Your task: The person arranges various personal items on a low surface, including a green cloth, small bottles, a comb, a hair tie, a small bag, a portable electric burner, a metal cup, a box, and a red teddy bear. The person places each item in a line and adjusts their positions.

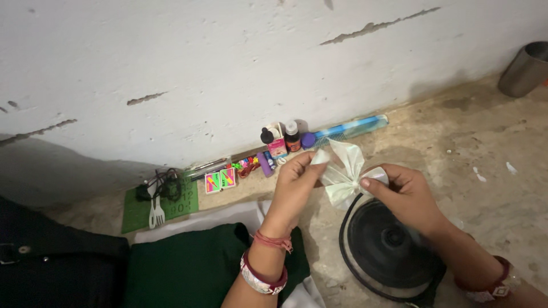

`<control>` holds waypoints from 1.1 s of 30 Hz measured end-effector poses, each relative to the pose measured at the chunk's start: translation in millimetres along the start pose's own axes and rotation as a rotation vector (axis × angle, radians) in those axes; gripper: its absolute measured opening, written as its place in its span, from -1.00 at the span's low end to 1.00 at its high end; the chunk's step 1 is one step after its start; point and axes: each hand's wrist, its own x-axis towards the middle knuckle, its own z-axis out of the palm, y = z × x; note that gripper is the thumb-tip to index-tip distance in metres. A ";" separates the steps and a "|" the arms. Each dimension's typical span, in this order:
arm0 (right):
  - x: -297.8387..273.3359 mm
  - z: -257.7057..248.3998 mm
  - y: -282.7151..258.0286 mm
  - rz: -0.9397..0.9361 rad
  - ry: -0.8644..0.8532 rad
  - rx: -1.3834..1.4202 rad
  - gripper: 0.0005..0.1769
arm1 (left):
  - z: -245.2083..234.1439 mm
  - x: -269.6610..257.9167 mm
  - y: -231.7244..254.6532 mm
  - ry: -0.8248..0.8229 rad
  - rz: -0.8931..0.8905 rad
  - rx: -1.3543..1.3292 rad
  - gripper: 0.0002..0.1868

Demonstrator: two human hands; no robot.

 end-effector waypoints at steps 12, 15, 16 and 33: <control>9.2 -31.9 -43.2 -0.016 0.411 -0.523 -0.76 | -19.1 6.1 5.1 0.520 0.129 -0.228 -0.70; 29.0 -41.6 -50.3 -0.191 0.495 -0.559 -0.75 | -21.9 8.1 -1.8 0.516 0.179 -0.195 -0.70; 35.4 -43.0 -51.7 -0.263 0.524 -0.679 -0.74 | -22.6 10.5 -4.9 0.497 0.200 -0.171 -0.70; 115.4 67.8 -18.3 -0.360 -0.137 -0.930 -0.53 | -31.1 16.7 -12.8 0.491 0.274 -0.180 -0.70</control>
